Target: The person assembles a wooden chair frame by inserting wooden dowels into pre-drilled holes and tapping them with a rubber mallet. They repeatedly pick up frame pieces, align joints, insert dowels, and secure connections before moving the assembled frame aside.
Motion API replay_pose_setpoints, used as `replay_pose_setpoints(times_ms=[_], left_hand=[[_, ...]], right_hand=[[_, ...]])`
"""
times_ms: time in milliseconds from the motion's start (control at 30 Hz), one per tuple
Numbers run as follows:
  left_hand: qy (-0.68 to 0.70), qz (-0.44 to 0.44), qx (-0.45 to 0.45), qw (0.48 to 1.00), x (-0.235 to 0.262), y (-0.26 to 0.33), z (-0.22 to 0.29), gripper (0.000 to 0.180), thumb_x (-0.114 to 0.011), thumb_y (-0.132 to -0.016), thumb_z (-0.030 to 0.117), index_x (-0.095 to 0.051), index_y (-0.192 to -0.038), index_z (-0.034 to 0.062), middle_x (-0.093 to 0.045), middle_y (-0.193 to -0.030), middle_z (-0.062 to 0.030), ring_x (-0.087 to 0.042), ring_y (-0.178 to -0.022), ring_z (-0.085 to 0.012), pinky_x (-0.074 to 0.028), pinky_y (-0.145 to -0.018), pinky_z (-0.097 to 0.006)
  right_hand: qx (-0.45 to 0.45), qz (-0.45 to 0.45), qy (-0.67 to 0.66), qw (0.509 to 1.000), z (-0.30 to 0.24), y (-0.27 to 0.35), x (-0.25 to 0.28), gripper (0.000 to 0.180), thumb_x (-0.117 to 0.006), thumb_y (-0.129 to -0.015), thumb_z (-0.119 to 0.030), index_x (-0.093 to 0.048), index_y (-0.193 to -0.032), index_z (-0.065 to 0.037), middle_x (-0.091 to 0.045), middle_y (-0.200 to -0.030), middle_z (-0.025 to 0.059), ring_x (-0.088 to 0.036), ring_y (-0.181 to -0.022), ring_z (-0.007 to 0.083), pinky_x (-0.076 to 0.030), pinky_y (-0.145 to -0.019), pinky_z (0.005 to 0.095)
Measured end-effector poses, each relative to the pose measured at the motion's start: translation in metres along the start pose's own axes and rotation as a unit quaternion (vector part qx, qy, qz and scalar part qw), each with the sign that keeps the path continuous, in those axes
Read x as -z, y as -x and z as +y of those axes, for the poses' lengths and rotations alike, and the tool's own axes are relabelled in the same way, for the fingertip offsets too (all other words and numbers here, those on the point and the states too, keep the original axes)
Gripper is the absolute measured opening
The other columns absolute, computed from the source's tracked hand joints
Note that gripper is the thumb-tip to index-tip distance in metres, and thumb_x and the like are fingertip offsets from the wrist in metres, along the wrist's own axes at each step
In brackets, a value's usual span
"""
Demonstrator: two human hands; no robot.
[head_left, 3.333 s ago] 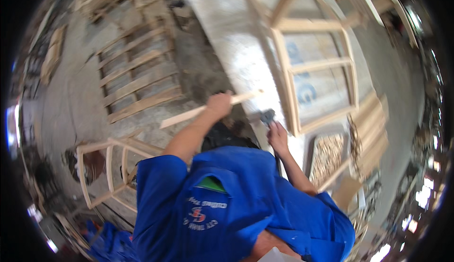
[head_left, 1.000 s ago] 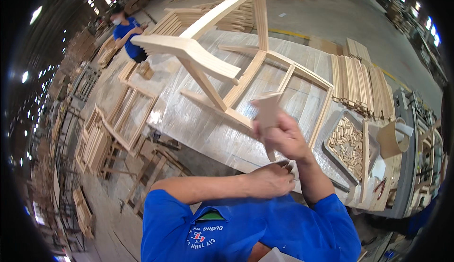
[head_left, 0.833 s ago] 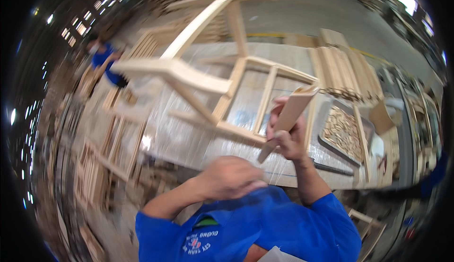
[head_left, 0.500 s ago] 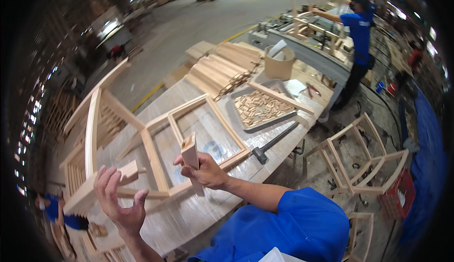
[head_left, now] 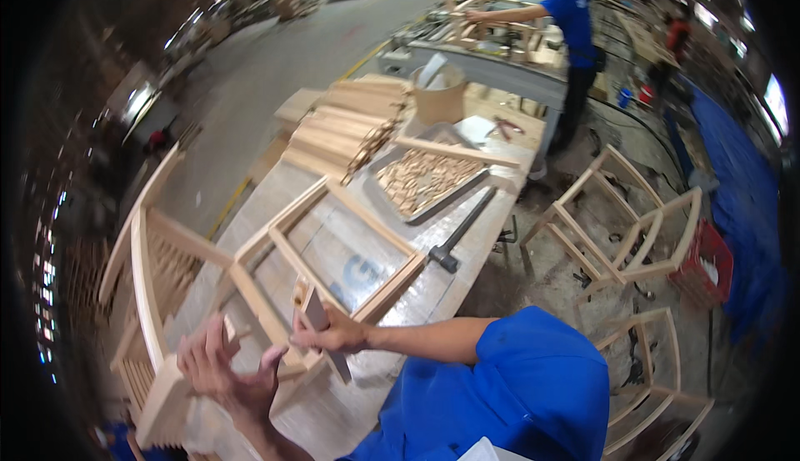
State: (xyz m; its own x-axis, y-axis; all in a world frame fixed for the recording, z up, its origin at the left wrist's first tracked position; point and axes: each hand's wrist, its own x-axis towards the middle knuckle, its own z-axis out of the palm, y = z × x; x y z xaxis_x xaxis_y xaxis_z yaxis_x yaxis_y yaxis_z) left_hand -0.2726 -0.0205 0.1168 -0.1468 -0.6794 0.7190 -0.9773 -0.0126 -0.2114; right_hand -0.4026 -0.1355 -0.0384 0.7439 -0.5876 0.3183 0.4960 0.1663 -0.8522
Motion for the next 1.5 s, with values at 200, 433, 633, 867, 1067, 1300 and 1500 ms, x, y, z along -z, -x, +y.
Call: replay_pose_setpoints(times_ms=[200,433,633,867,1067,1300,1500], left_hand=[[0.065,0.012,0.025,0.997,-0.012,-0.014,0.015,0.081,-0.087,-0.068,0.063,-0.065,-0.126,0.0095,-0.069,-0.112,-0.0086,-0.064,-0.105,-0.0291,-0.041,-0.102,-0.049],[0.004,-0.003,0.063,0.998,-0.01,-0.005,0.017,0.097,-0.085,-0.063,0.072,-0.06,-0.134,0.0105,-0.065,-0.112,-0.0066,-0.063,-0.107,-0.0263,-0.036,-0.109,-0.053],[0.006,0.001,0.075,0.997,-0.014,-0.009,0.021,0.101,-0.086,-0.06,0.073,-0.059,-0.136,0.0118,-0.065,-0.111,-0.0068,-0.062,-0.106,-0.0268,-0.036,-0.107,-0.053],[-0.011,0.027,0.094,0.995,-0.023,-0.011,0.024,0.1,-0.085,-0.058,0.076,-0.061,-0.13,0.0116,-0.062,-0.105,-0.007,-0.06,-0.102,-0.0278,-0.037,-0.105,-0.053],[-0.017,0.086,0.13,0.988,-0.034,-0.016,0.027,0.073,-0.085,-0.066,0.068,-0.065,-0.109,0.0124,-0.058,-0.1,-0.0034,-0.058,-0.101,-0.0242,-0.033,-0.103,-0.052],[-0.006,0.112,0.14,0.984,-0.04,-0.017,0.028,0.052,-0.081,-0.064,0.037,-0.065,-0.107,0.0125,-0.057,-0.098,-0.0058,-0.055,-0.099,-0.0276,-0.033,-0.095,-0.045],[0.001,0.108,0.151,0.983,-0.042,-0.021,0.028,0.05,-0.081,-0.062,0.033,-0.065,-0.104,0.0114,-0.057,-0.096,-0.007,-0.055,-0.095,-0.0278,-0.033,-0.094,-0.046]], right_hand=[[0.01,0.002,0.036,0.999,0.014,-0.01,0.018,0.016,-0.076,-0.093,-0.016,-0.067,-0.093,-0.003,-0.066,-0.078,0.0025,-0.063,-0.068,0.0089,-0.05,-0.06,0.0262],[0.045,-0.061,-0.028,0.997,0.014,-0.026,-0.006,0.013,-0.077,-0.089,-0.008,-0.066,-0.089,-0.002,-0.067,-0.082,0.0024,-0.065,-0.075,0.0098,-0.054,-0.064,0.0283],[0.06,-0.031,0.077,0.995,0.012,-0.031,-0.016,0.014,-0.078,-0.088,-0.007,-0.065,-0.084,-0.004,-0.064,-0.08,-0.0006,-0.06,-0.074,0.0078,-0.05,-0.066,0.0285],[0.107,-0.041,0.191,0.975,0.012,-0.03,-0.017,0.016,-0.077,-0.087,-0.004,-0.061,-0.087,-0.004,-0.063,-0.081,0.0021,-0.06,-0.075,0.0098,-0.052,-0.067,0.0302],[0.073,-0.03,0.177,0.981,0.003,-0.023,-0.018,0.021,-0.077,-0.085,-0.005,-0.06,-0.097,-0.002,-0.063,-0.078,0.0052,-0.063,-0.073,0.0149,-0.052,-0.066,0.0327],[0.1,0.006,0.284,0.953,-0.019,-0.033,-0.023,0.016,-0.077,-0.082,-0.01,-0.066,-0.087,0.0,-0.065,-0.07,0.0104,-0.065,-0.068,0.0206,-0.052,-0.065,0.0339],[0.036,-0.017,0.246,0.969,-0.027,-0.034,-0.024,0.016,-0.078,-0.083,-0.013,-0.069,-0.084,0.0,-0.069,-0.075,0.0107,-0.066,-0.07,0.0218,-0.052,-0.066,0.0354]])
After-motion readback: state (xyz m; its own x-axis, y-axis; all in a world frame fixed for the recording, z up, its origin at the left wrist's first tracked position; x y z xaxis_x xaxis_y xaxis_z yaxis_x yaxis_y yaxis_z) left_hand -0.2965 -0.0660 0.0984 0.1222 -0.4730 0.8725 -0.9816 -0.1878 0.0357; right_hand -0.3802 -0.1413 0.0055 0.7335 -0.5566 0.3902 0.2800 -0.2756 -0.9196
